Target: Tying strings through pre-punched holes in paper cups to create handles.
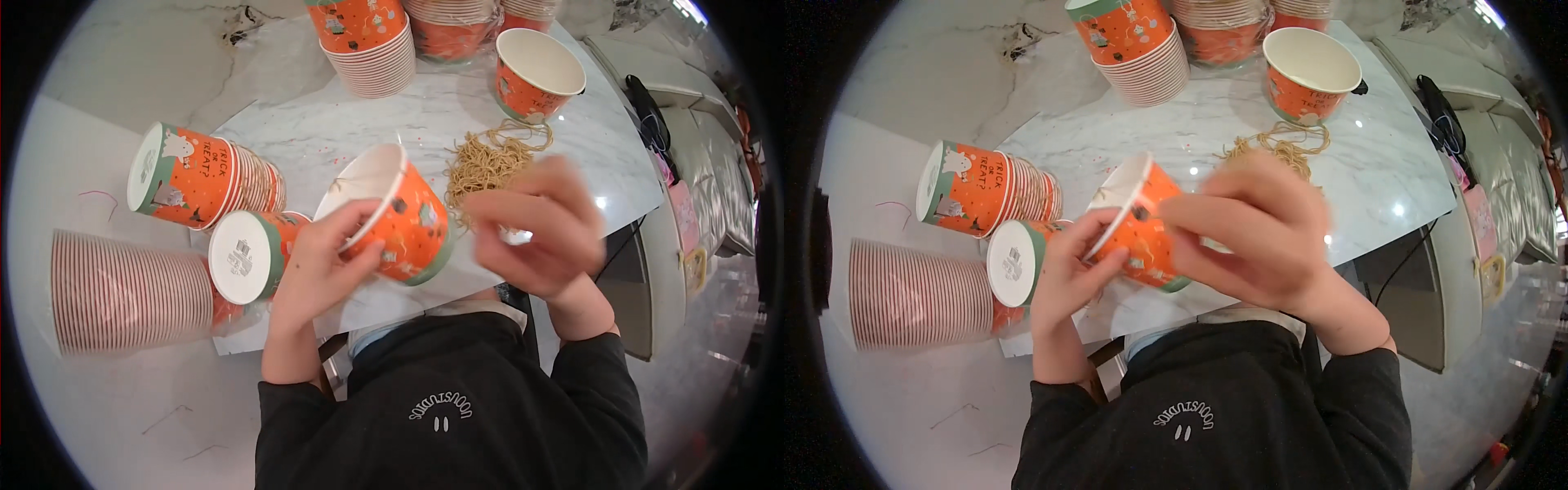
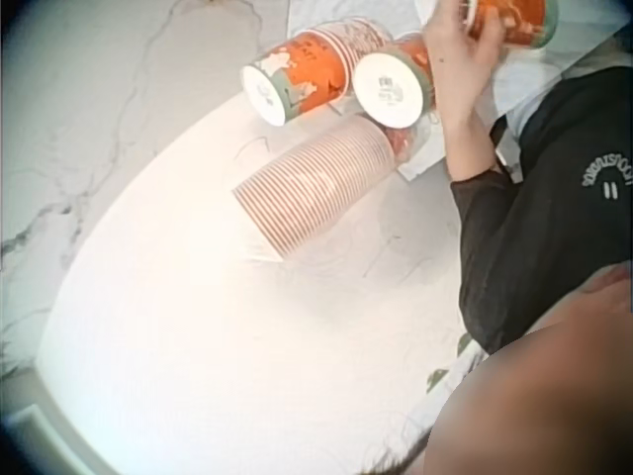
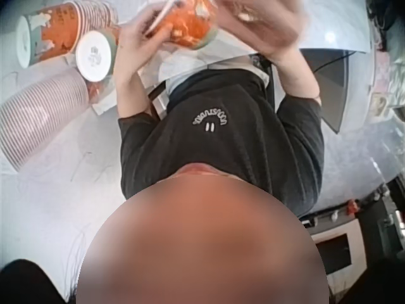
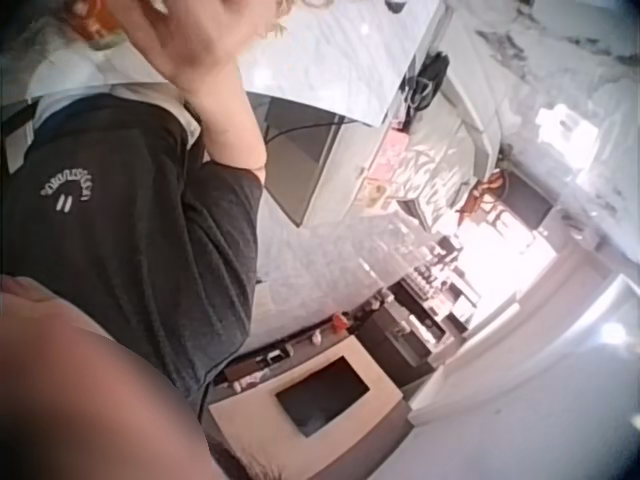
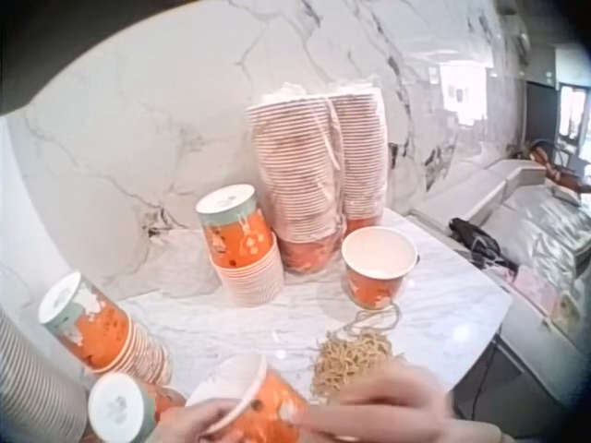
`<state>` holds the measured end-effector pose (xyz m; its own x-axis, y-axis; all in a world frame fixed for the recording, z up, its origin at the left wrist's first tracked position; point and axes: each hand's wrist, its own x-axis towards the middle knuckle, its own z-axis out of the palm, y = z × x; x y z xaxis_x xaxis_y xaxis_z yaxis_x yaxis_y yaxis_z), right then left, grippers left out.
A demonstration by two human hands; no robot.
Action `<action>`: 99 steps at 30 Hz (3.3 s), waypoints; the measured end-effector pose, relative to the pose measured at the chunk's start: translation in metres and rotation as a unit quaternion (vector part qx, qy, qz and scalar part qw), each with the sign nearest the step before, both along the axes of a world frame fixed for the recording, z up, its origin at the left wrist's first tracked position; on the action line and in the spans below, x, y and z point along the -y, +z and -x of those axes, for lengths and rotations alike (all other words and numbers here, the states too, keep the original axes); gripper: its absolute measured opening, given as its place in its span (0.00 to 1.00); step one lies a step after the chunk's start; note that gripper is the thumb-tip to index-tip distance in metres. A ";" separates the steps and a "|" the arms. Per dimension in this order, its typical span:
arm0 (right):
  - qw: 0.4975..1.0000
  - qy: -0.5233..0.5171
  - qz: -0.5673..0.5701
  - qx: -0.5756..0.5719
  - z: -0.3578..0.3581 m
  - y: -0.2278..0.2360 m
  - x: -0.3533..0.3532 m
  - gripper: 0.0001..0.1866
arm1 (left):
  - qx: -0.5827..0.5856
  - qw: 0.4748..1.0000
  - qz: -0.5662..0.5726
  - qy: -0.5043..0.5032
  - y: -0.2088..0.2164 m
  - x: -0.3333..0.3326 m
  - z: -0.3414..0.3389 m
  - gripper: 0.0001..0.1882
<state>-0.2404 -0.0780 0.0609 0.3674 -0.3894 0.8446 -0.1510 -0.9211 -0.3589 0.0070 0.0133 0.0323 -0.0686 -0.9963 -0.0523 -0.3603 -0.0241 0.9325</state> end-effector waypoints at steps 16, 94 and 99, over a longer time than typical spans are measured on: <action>0.982 0.016 -0.137 -0.128 -0.039 -0.051 -0.002 0.13 | -0.155 0.987 -0.001 0.044 -0.011 0.003 0.015 0.25; 0.875 0.271 -0.293 -0.274 -0.033 -0.029 -0.013 0.07 | 0.317 0.922 0.146 0.167 0.016 -0.013 0.019 0.04; 0.903 0.222 -0.119 -0.347 -0.034 -0.047 -0.013 0.11 | 0.298 0.928 0.149 0.166 0.003 -0.006 0.012 0.04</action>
